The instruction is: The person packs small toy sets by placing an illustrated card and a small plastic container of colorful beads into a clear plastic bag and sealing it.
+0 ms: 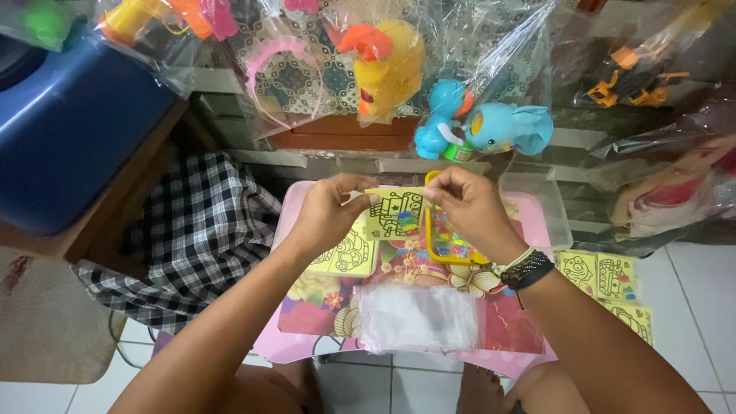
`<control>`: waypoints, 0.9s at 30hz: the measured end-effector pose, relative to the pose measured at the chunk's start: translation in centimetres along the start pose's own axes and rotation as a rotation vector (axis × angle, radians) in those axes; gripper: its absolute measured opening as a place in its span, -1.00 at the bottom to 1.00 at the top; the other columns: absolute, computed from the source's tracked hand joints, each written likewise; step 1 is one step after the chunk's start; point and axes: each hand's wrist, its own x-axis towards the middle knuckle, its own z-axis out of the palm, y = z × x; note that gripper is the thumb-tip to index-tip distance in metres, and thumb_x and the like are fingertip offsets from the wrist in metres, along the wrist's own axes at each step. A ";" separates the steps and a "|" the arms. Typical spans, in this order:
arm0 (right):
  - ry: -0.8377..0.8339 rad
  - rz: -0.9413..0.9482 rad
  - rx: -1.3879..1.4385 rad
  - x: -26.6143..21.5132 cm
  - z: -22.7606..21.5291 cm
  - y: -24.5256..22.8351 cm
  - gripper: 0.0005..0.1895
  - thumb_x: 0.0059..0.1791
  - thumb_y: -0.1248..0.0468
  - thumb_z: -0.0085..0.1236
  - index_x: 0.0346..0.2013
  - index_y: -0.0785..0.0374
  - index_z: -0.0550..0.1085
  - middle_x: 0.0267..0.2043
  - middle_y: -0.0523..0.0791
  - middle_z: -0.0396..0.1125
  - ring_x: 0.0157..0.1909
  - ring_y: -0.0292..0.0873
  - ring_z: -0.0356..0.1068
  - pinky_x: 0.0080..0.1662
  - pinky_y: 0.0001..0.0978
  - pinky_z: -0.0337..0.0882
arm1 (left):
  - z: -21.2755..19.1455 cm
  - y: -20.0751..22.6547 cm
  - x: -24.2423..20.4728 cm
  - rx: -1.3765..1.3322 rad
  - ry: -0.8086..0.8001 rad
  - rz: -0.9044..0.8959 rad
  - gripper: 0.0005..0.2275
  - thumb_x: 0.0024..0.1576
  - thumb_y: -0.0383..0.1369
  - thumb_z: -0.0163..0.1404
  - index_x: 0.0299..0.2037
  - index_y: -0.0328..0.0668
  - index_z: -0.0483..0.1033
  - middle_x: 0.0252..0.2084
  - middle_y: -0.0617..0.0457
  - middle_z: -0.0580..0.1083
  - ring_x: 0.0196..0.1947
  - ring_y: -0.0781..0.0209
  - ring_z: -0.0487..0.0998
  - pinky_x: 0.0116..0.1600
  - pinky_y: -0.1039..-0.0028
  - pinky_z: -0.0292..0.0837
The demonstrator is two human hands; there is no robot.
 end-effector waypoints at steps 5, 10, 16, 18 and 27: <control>0.003 0.054 0.094 0.6 0.1 0.5 -0.95 0.03 0.41 0.23 -0.21 0.30 0.56 -0.42 -0.21 0.37 -0.34 -0.41 0.32 -0.21 -0.59 0.38 | 0.0 -0.3 -0.2 0.065 -0.025 -0.011 -0.89 0.11 -0.39 0.19 -0.21 -0.17 0.69 -0.32 -0.05 0.65 -0.22 0.01 0.69 -0.08 0.22 0.54; -0.009 0.116 0.243 0.5 0.2 -0.5 -0.86 0.00 0.43 0.26 -0.15 0.33 0.53 -0.38 -0.18 0.40 -0.33 -0.39 0.44 -0.21 -0.58 0.48 | -0.1 -0.8 0.0 0.004 -0.007 -0.027 -0.87 0.14 -0.40 0.17 -0.15 -0.18 0.69 -0.37 -0.02 0.66 -0.33 0.19 0.69 -0.14 0.38 0.54; -0.073 0.217 0.281 -0.5 -0.2 0.1 -0.89 -0.01 0.47 0.24 -0.18 0.39 0.55 -0.38 -0.15 0.39 -0.35 -0.37 0.44 -0.23 -0.55 0.49 | -0.3 -0.1 0.0 -0.138 0.027 -0.040 -0.84 0.13 -0.43 0.17 -0.12 -0.28 0.66 -0.40 -0.07 0.63 -0.45 0.25 0.60 -0.24 0.47 0.56; -0.036 0.205 0.279 -0.5 -0.6 0.4 -0.91 0.00 0.45 0.27 -0.21 0.40 0.55 -0.44 -0.10 0.40 -0.40 -0.30 0.45 -0.25 -0.46 0.53 | -0.3 0.3 0.0 -0.173 0.014 -0.022 -0.83 0.13 -0.44 0.17 -0.11 -0.33 0.64 -0.39 -0.10 0.61 -0.44 0.23 0.61 -0.23 0.45 0.59; 0.069 0.156 0.085 -0.1 -7.0 1.6 -0.92 -0.01 0.38 0.31 -0.28 0.29 0.55 -0.49 -0.14 0.38 -0.44 -0.34 0.40 -0.33 -0.53 0.45 | 0.2 3.0 0.6 0.080 -0.109 -0.128 -0.81 0.14 -0.37 0.16 -0.05 -0.12 0.67 -0.31 -0.13 0.65 -0.28 0.07 0.71 -0.13 0.33 0.61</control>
